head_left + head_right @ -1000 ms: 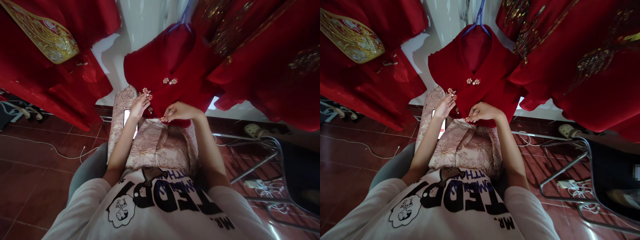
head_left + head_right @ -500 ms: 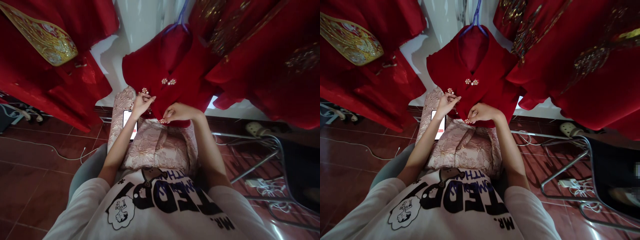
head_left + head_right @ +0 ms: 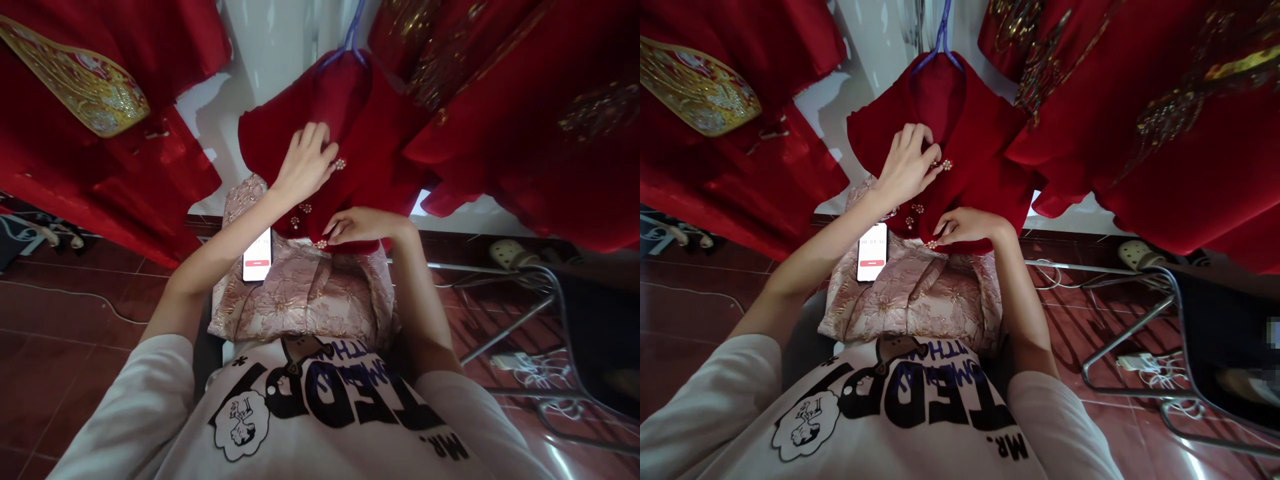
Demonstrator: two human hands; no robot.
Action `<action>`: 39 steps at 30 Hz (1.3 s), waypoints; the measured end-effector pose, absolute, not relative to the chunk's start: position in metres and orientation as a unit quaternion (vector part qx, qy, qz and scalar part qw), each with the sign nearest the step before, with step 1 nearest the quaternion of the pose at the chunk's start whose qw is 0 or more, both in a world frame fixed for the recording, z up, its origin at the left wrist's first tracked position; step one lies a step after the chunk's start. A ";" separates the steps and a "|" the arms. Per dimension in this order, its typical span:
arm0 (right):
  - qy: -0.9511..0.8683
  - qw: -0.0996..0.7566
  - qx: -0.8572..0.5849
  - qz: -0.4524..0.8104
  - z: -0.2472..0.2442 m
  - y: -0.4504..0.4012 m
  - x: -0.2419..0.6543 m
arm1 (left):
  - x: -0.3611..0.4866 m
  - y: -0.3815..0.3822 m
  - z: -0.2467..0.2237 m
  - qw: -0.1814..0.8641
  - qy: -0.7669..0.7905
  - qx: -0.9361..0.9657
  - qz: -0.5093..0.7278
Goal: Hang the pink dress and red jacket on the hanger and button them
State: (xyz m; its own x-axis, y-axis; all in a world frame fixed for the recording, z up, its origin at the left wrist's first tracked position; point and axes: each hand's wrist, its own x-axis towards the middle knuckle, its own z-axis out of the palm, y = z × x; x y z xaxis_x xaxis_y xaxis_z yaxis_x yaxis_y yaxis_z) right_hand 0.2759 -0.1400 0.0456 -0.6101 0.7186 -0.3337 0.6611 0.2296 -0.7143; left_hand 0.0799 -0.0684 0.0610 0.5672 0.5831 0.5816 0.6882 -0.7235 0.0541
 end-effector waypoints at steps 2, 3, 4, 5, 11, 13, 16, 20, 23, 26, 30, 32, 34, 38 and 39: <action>-0.781 0.043 -0.450 0.432 0.051 -0.144 0.277 | 0.083 -0.062 0.066 0.095 -0.345 -0.894 -0.270; -0.779 0.048 -0.454 0.431 0.053 -0.146 0.278 | 0.084 -0.059 0.068 0.093 -0.336 -0.900 -0.261; -0.776 0.053 -0.458 0.430 0.055 -0.148 0.279 | 0.084 -0.057 0.071 0.090 -0.327 -0.906 -0.253; -0.775 0.058 -0.461 0.429 0.056 -0.149 0.279 | 0.083 -0.056 0.072 0.087 -0.318 -0.912 -0.245; -0.770 0.073 -0.458 0.438 0.064 -0.153 0.281 | 0.077 -0.059 0.078 0.107 -0.282 -0.929 -0.214; -0.769 0.079 -0.456 0.441 0.067 -0.154 0.282 | 0.078 -0.061 0.078 0.116 -0.262 -0.934 -0.214; -0.767 0.104 -0.457 0.438 0.071 -0.158 0.284 | 0.079 -0.060 0.078 0.101 -0.250 -0.938 -0.217; -0.769 0.205 -0.425 0.432 0.083 -0.163 0.284 | 0.074 -0.052 0.076 0.065 -0.254 -0.943 -0.206; -0.748 0.374 -0.398 0.376 0.098 -0.157 0.276 | 0.067 -0.044 0.075 0.068 -0.252 -0.942 -0.212; -0.708 0.474 -0.401 0.335 0.110 -0.142 0.261 | 0.062 -0.039 0.075 0.074 -0.279 -0.927 -0.238; -0.711 0.429 -0.496 0.255 0.113 -0.116 0.235 | 0.061 -0.048 0.083 0.069 -0.332 -0.914 -0.223; -0.716 0.379 -0.556 0.183 0.108 -0.102 0.222 | 0.064 -0.060 0.089 0.073 -0.370 -0.906 -0.193; -0.722 0.340 -0.589 0.128 0.099 -0.088 0.209 | 0.068 -0.072 0.096 0.086 -0.424 -0.890 -0.141; -0.730 0.321 -0.600 0.068 0.077 -0.067 0.204 | 0.072 -0.072 0.105 0.106 -0.545 -0.831 -0.033; -0.728 0.320 -0.604 0.057 0.072 -0.066 0.208 | 0.070 -0.066 0.106 0.107 -0.568 -0.815 -0.030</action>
State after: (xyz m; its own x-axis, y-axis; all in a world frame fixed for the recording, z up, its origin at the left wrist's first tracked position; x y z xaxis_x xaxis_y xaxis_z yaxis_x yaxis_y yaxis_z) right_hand 0.2085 -0.0655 0.0724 -0.0667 0.9151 0.3976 0.8428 0.2650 -0.4685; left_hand 0.0698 -0.0656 0.1059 0.3522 0.9204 0.1695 0.9331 -0.3313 -0.1400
